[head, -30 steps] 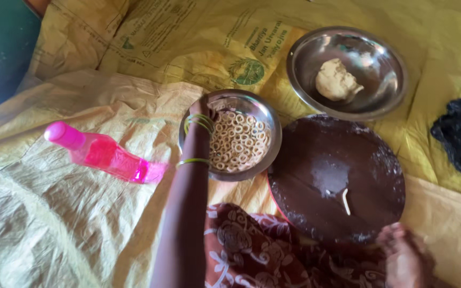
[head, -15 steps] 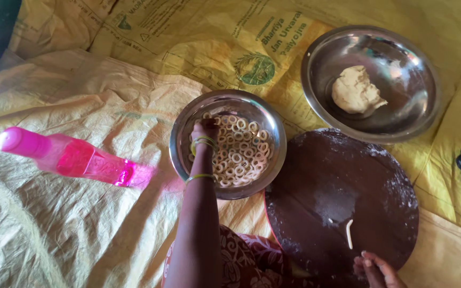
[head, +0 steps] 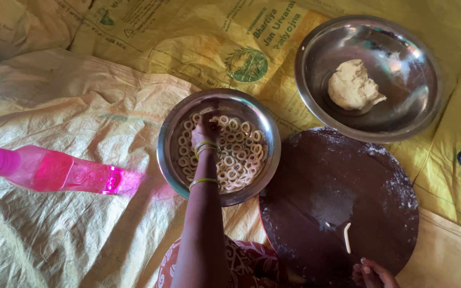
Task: The person rolls small pieces of dough into thin ropes on a wooden board, then joins the ends to form rings. The finished rings are placed into a metal bowl. The person repeats this process with multiple pieces of dough.
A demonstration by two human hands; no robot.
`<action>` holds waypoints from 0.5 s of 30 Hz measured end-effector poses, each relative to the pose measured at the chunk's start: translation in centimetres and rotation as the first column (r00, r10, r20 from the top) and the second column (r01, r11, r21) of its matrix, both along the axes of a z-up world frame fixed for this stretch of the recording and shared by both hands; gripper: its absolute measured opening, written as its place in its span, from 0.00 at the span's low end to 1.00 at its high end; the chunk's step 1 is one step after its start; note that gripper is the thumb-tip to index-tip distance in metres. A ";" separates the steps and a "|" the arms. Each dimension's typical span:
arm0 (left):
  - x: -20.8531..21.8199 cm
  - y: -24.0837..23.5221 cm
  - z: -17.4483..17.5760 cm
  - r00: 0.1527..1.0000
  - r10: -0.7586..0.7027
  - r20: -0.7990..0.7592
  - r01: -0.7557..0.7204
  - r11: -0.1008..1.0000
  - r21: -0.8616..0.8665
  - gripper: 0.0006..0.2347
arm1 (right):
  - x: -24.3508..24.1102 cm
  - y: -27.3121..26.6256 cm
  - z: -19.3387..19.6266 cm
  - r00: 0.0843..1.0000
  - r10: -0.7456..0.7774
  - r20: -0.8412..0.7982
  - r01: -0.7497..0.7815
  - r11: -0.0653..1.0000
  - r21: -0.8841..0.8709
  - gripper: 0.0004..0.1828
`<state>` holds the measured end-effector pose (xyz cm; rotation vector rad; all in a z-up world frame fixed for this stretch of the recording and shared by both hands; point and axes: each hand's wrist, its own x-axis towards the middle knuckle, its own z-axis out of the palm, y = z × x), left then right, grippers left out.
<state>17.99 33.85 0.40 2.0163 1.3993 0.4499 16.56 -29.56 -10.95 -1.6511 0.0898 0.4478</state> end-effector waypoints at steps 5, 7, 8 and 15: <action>-1.6 1.0 -0.3 1.000 -0.003 0.029 0.003 1.000 0.000 0.21 | -1.4 0.8 0.7 0.999 -0.011 0.051 0.011 1.000 0.002 0.10; -2.0 1.1 -0.5 1.000 -0.008 0.014 0.008 1.000 0.026 0.17 | -1.2 1.1 0.8 0.998 0.014 0.068 -0.013 1.000 -0.023 0.10; -2.0 1.2 -0.5 1.000 -0.009 0.006 0.009 0.999 0.039 0.16 | -0.8 1.1 0.8 0.997 0.033 0.072 -0.029 0.998 -0.062 0.10; -2.7 2.9 -2.0 0.988 0.120 0.093 -0.132 0.983 0.132 0.07 | -3.1 1.7 1.9 0.961 -0.087 0.261 0.036 0.980 0.195 0.11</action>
